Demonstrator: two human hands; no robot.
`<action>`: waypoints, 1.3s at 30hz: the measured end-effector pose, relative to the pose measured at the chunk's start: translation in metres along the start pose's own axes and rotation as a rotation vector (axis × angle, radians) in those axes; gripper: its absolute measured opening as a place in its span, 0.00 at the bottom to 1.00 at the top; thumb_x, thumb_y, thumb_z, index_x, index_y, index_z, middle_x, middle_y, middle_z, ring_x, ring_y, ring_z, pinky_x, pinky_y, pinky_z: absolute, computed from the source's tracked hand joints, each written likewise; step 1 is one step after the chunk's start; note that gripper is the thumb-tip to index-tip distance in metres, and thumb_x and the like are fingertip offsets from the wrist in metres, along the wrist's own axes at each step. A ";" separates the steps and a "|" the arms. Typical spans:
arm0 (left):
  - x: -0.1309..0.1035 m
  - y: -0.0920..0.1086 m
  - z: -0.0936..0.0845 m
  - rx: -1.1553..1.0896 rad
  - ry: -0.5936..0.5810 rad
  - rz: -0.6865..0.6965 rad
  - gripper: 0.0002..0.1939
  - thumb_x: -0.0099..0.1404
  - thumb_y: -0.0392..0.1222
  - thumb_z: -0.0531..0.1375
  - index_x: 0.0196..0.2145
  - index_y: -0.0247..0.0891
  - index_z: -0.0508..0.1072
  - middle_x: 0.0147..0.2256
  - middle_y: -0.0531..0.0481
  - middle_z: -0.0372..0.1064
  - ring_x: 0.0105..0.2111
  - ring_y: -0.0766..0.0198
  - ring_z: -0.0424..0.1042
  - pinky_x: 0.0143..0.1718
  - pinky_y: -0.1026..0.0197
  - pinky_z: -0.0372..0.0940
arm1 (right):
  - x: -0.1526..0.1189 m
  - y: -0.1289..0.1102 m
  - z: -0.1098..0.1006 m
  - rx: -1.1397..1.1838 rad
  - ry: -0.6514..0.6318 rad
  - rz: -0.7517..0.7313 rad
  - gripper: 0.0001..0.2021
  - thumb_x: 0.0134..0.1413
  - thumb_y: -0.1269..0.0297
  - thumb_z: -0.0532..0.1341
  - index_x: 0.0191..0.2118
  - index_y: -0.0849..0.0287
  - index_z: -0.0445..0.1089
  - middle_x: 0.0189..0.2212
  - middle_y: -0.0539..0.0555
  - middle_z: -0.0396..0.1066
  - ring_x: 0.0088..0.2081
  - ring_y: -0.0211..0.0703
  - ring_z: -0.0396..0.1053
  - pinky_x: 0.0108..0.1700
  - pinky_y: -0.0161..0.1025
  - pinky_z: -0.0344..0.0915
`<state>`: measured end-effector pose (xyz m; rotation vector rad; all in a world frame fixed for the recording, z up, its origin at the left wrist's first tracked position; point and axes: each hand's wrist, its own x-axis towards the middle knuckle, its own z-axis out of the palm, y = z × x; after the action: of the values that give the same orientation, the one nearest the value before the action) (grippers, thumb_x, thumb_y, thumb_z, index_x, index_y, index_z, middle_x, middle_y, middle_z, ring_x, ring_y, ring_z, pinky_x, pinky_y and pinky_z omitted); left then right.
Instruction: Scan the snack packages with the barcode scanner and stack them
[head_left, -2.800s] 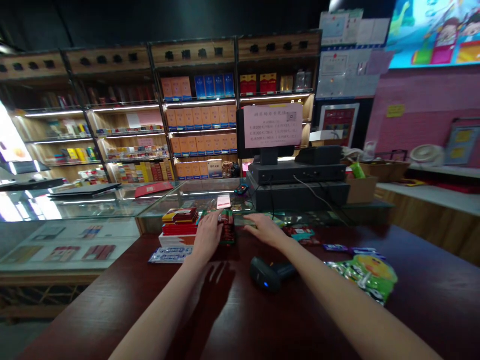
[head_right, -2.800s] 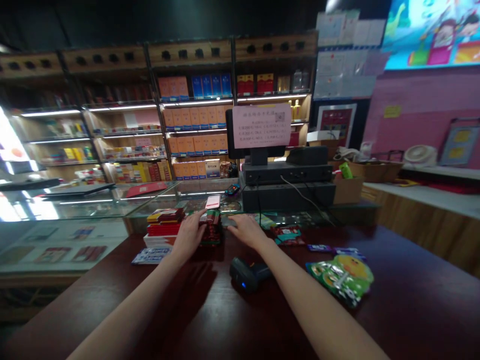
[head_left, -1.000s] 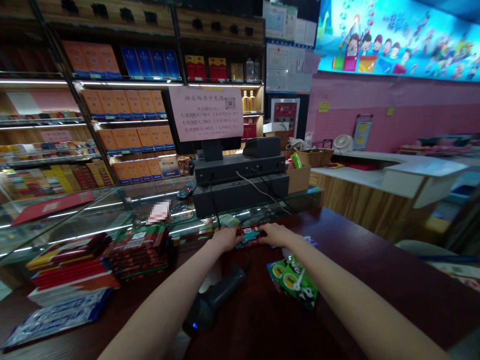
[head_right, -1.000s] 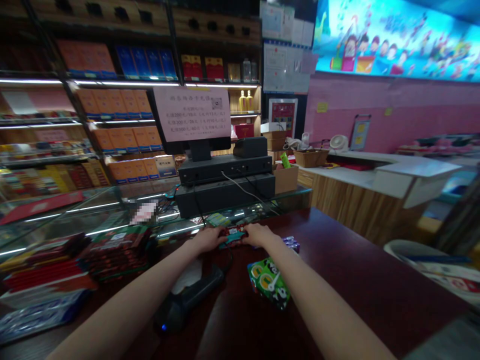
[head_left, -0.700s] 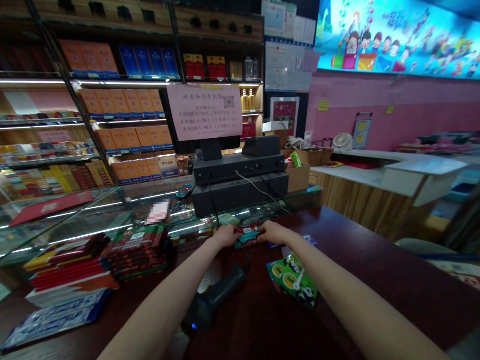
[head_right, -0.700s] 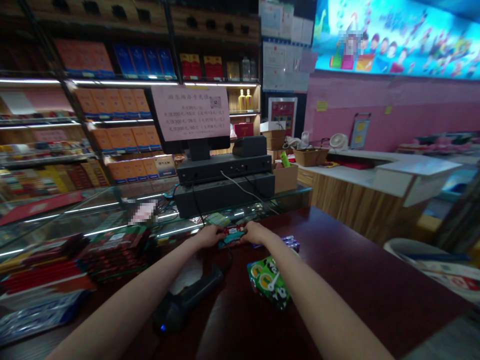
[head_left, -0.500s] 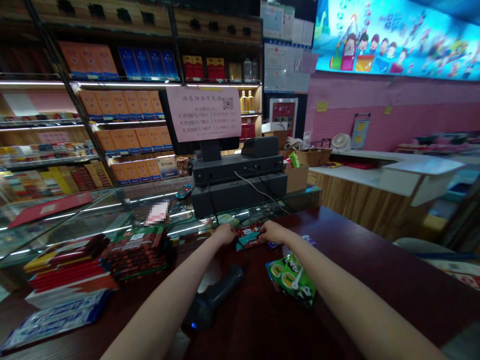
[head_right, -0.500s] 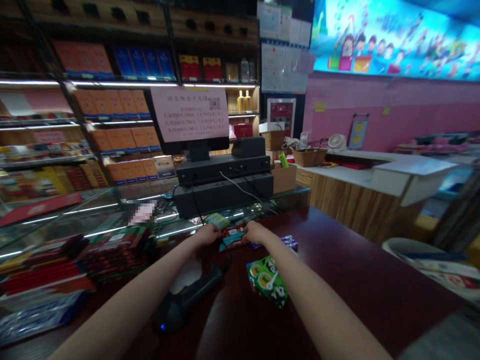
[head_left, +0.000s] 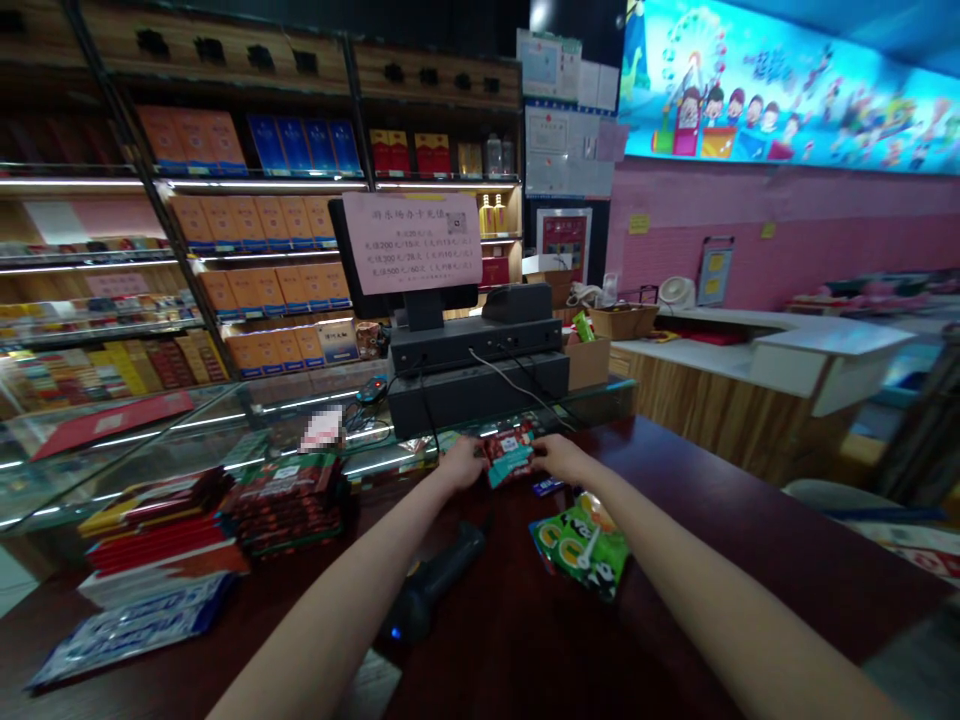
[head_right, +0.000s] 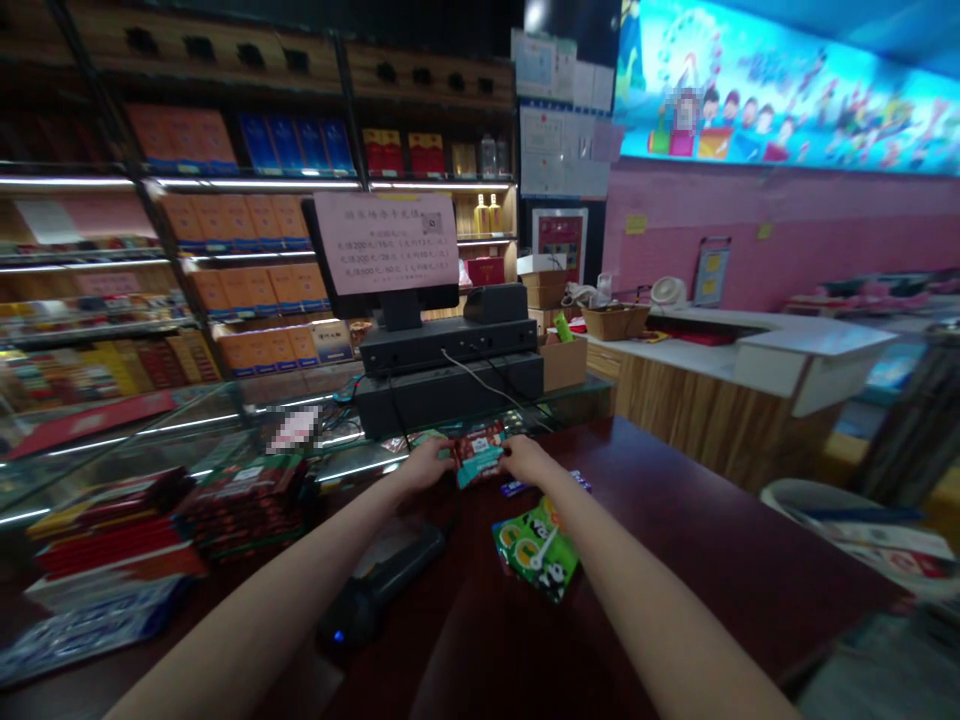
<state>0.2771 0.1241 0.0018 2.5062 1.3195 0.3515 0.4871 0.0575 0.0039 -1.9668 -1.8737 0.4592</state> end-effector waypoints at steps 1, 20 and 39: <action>-0.002 0.002 -0.003 -0.015 0.020 0.006 0.18 0.61 0.39 0.59 0.50 0.41 0.76 0.50 0.47 0.75 0.52 0.53 0.70 0.54 0.54 0.63 | -0.002 0.000 -0.002 0.010 0.010 -0.013 0.14 0.50 0.71 0.61 0.43 0.58 0.79 0.39 0.54 0.79 0.44 0.47 0.75 0.45 0.35 0.65; -0.087 -0.039 -0.051 -0.208 0.329 0.078 0.26 0.57 0.33 0.63 0.55 0.36 0.71 0.55 0.41 0.69 0.56 0.57 0.68 0.61 0.52 0.59 | -0.024 -0.067 0.015 0.185 0.132 -0.216 0.22 0.46 0.74 0.62 0.50 0.62 0.76 0.40 0.56 0.79 0.37 0.47 0.75 0.41 0.38 0.67; -0.189 -0.101 -0.054 0.201 0.575 0.136 0.47 0.57 0.39 0.67 0.68 0.45 0.49 0.65 0.40 0.55 0.70 0.46 0.44 0.67 0.33 0.39 | -0.034 -0.131 0.090 0.284 0.376 -0.524 0.36 0.40 0.80 0.58 0.61 0.58 0.66 0.60 0.60 0.65 0.61 0.51 0.63 0.66 0.50 0.58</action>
<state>0.0779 0.0294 -0.0001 2.7873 1.4316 1.0861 0.3268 0.0333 -0.0120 -1.2153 -1.8561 0.1687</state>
